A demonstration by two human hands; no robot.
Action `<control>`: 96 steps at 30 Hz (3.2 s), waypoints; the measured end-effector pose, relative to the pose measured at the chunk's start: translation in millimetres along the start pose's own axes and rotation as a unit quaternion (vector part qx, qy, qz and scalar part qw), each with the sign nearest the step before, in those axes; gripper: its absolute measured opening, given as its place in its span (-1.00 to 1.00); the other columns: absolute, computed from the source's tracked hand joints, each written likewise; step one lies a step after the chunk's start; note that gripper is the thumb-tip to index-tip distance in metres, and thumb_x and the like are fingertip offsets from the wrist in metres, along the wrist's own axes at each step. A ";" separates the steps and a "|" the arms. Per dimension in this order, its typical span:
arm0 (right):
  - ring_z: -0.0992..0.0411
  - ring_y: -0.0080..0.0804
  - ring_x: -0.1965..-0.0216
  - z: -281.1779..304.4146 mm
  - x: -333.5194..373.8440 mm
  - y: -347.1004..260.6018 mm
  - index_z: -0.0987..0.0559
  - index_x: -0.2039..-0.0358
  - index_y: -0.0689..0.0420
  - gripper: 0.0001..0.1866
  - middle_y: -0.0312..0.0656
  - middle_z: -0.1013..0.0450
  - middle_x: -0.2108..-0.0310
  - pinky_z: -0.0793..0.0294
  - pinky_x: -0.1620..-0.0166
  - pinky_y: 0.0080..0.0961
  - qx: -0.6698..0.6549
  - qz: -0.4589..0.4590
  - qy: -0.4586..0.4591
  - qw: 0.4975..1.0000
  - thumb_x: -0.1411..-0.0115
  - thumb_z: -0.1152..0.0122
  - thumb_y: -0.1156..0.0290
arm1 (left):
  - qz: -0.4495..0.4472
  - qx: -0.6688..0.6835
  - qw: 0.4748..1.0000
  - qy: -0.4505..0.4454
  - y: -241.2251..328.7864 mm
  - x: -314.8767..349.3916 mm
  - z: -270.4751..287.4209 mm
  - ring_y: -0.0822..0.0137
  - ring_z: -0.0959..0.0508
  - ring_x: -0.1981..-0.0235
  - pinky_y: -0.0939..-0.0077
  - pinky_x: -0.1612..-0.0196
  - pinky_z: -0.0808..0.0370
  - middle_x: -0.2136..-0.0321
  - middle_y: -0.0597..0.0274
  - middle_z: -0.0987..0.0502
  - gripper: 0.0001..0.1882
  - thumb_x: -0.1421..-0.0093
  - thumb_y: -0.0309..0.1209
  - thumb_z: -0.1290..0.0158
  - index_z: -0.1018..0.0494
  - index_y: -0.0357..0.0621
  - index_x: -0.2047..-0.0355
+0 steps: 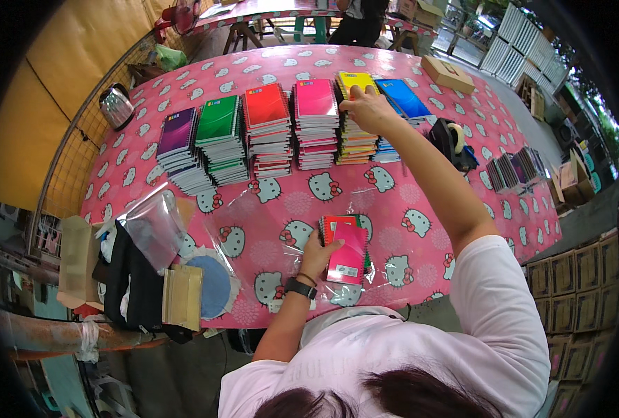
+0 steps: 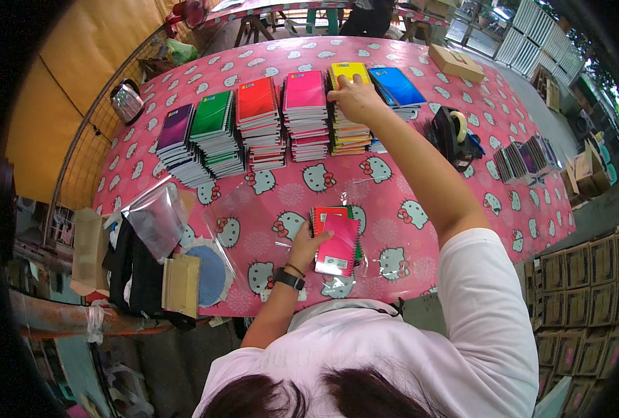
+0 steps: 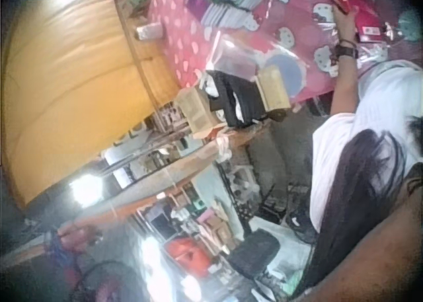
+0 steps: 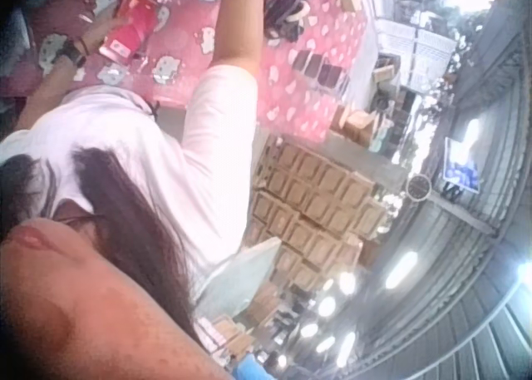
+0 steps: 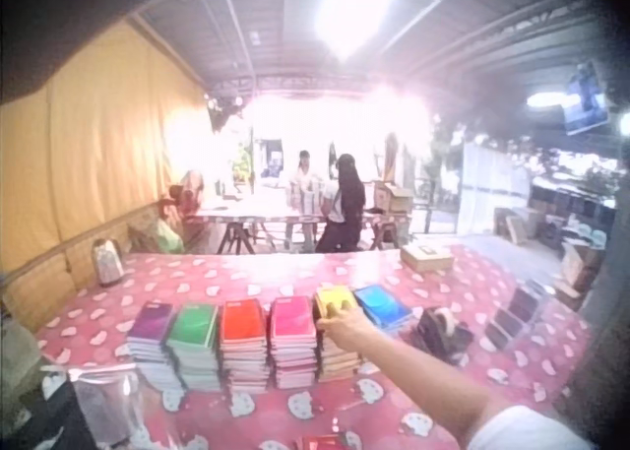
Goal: The person places notebooks into plastic bags, folds the bags, and applies tape from a dispenser to seal them.
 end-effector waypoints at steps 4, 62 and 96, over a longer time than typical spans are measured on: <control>-0.33 0.06 0.05 10.5 -1.2 -1.6 -0.54 0.16 -0.14 -0.63 -0.06 -0.30 0.07 -0.42 0.04 -0.16 -0.048 0.052 0.012 0.997 0.03 -0.29 0.18 | -0.013 -0.030 0.999 0.016 1.1 0.4 6.3 0.38 -0.53 0.33 0.52 0.24 -0.47 0.30 0.14 -0.52 -0.54 -0.05 -0.32 -0.21 -0.31 -0.33 0.16; -0.25 -0.28 -0.08 -113.8 272.4 -100.1 -0.22 -0.18 0.22 -0.28 0.01 -0.28 -0.06 -0.23 -0.11 -0.38 -0.736 -0.281 0.030 0.616 -0.10 -0.23 0.12 | -0.058 0.050 0.996 -0.044 49.2 16.0 -21.5 0.30 -0.45 0.14 0.42 0.08 -0.45 0.15 0.09 -0.39 -0.26 0.08 -0.55 -0.22 -0.07 -0.26 -0.07; -0.16 -0.30 -0.17 -82.9 276.4 -83.7 -0.13 -0.21 0.10 0.04 -0.13 -0.18 -0.16 -0.09 -0.22 -0.36 -0.799 -0.141 0.035 0.583 0.35 -0.46 0.48 | -0.144 -0.019 0.974 -0.175 66.2 35.4 -62.7 0.24 -0.28 -0.08 0.29 -0.15 -0.28 -0.03 0.12 -0.20 0.03 0.31 -0.57 -0.32 0.03 -0.13 -0.17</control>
Point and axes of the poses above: each hand's wrist, its own x-axis away from the middle knuckle, its own z-axis out of the back of the hand, y = z × x, the point moved 7 cm from there along -x, towards the middle knuckle
